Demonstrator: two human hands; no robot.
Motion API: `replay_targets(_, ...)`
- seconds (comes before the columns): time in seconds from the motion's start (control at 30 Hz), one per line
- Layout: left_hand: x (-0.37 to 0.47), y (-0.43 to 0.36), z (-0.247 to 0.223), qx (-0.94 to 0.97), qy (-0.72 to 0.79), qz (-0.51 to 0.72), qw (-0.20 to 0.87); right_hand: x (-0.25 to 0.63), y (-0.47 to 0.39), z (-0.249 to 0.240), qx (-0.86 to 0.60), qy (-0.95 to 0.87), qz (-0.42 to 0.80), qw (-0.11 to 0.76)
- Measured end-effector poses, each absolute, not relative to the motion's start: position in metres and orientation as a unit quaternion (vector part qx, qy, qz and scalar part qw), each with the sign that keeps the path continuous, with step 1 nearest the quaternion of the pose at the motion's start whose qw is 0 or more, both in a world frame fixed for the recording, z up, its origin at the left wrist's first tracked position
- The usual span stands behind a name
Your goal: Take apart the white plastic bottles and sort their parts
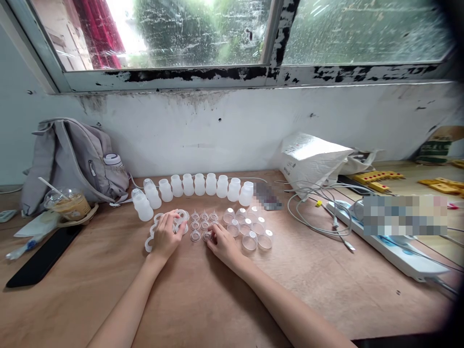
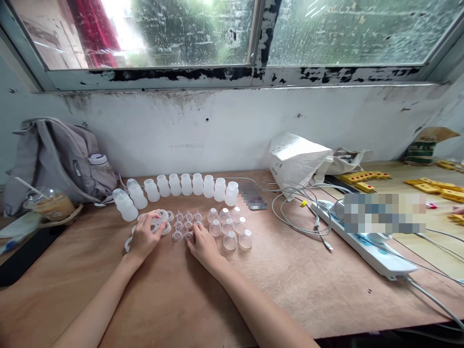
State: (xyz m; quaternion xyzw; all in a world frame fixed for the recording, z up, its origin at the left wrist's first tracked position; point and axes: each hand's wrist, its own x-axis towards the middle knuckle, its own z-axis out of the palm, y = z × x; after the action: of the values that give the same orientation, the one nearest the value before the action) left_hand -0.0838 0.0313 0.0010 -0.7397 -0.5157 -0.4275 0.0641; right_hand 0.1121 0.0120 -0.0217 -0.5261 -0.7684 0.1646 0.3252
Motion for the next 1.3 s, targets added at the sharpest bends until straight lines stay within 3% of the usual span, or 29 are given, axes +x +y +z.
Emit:
replay_targets(0.63, -0.082, 0.127, -0.006, -0.706, -0.659, -0.243, -0.089, 0.111, 0.014, -0.024, -0.519, -0.772, 0.156, 0.332)
replay_targets(1.3, -0.081, 0.099, -0.002, -0.746, -0.610, -0.264, 0.018, 0.112, 0.013, -0.023, -0.509, -0.780, 0.155, 0.330)
